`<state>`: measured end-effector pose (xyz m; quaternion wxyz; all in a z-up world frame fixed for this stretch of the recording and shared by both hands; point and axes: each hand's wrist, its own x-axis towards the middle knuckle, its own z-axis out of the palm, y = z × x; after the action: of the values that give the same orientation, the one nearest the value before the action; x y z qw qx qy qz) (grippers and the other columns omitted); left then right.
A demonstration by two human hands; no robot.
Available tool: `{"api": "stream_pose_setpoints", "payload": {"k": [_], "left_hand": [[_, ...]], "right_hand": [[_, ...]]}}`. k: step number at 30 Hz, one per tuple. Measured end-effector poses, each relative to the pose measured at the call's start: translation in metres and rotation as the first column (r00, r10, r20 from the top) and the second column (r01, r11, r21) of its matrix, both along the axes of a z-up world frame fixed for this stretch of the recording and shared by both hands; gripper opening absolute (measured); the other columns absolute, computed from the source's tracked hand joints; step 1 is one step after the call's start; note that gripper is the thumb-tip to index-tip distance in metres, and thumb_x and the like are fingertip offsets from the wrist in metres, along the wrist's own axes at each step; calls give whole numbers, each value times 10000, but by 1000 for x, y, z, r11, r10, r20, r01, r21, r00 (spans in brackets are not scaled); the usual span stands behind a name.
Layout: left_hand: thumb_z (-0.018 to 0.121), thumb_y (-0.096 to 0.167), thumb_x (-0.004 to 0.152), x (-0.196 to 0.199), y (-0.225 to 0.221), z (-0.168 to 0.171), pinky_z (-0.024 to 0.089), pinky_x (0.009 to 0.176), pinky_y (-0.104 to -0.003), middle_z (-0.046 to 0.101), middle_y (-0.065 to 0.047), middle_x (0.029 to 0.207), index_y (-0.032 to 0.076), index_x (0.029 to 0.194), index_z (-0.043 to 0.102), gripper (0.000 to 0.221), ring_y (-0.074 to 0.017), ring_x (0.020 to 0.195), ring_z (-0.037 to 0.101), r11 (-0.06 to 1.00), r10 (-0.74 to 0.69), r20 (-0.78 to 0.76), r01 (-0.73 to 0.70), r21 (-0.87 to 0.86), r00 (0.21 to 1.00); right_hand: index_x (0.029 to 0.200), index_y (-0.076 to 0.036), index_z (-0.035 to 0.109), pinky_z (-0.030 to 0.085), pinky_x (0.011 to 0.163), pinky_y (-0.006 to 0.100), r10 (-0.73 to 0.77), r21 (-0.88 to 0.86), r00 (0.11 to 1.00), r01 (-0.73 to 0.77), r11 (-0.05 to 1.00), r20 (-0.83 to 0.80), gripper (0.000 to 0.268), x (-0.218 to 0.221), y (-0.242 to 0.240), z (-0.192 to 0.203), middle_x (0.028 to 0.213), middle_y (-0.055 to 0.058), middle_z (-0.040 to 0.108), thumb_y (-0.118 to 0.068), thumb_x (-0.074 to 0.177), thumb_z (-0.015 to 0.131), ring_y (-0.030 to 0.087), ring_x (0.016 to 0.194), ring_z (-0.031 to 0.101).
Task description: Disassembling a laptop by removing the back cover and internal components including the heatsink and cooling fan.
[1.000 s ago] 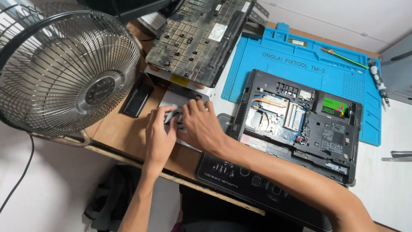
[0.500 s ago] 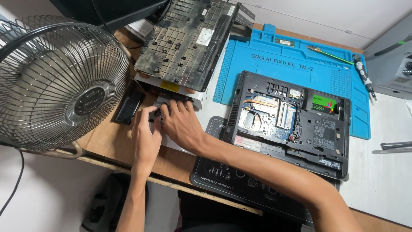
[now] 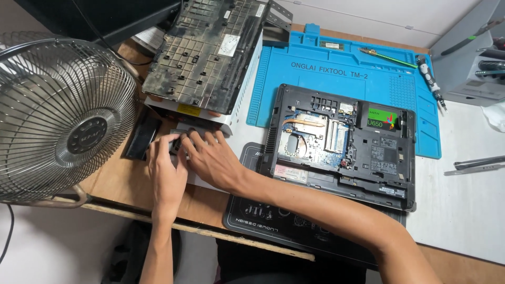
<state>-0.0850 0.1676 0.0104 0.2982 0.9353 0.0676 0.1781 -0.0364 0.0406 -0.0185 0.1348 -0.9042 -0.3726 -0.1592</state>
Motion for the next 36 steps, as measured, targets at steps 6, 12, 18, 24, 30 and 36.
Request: {"api": "stream_pose_setpoints", "payload": {"k": [6,12,18,24,30,36], "left_hand": [[684,114,953,6,0,-20,467,972,-525,542,-103,1253,193,1256,603,323,-420,1169,578,1000,-13,95,10,28,995],[681,156,976,8,-18,-20,435,991,-511,525,-96,1260,180,1238,614,271,-390,1171,565,995,-11,154,-5,102,988],[691,170,959,10,-38,-18,410,959,-499,518,-74,1238,172,1201,625,251,-349,1136,549,993,9,191,-31,110,982],[670,172,993,10,-41,-30,407,941,-489,521,-79,1233,172,1205,634,216,-344,1097,549,993,51,208,-71,89,977],[679,145,981,6,-49,-26,398,950,-469,538,-80,1221,150,1180,651,201,-331,1079,563,990,-5,251,-30,138,968],[638,81,976,7,-78,-25,442,939,-410,594,-89,1141,106,1101,687,137,-267,1040,613,968,-238,327,198,152,915]], "right_hand": [[1379,-58,494,421,1029,526,4,6,1000,-4,1000,22,573,-6,-9,-1,1154,137,569,-259,902,738,391,977,721],[1439,-53,461,384,1110,599,48,19,998,-47,999,-51,593,-14,-38,10,1252,180,564,-250,932,699,411,1081,702],[1428,-29,496,373,1113,630,41,-17,989,-43,999,-140,569,-30,-86,40,1215,204,618,-290,959,683,407,1112,684],[1435,-57,494,350,1118,628,-38,-72,985,27,997,-167,569,-31,-123,37,1196,175,625,-305,959,681,357,1102,685],[1412,-78,529,352,1119,622,-70,-50,986,63,997,-152,554,-25,-131,41,1185,161,646,-321,944,702,338,1112,686],[1386,-90,562,358,1113,607,-60,-8,994,60,998,-91,534,-26,-149,47,1183,152,652,-326,933,718,319,1104,676]]}}
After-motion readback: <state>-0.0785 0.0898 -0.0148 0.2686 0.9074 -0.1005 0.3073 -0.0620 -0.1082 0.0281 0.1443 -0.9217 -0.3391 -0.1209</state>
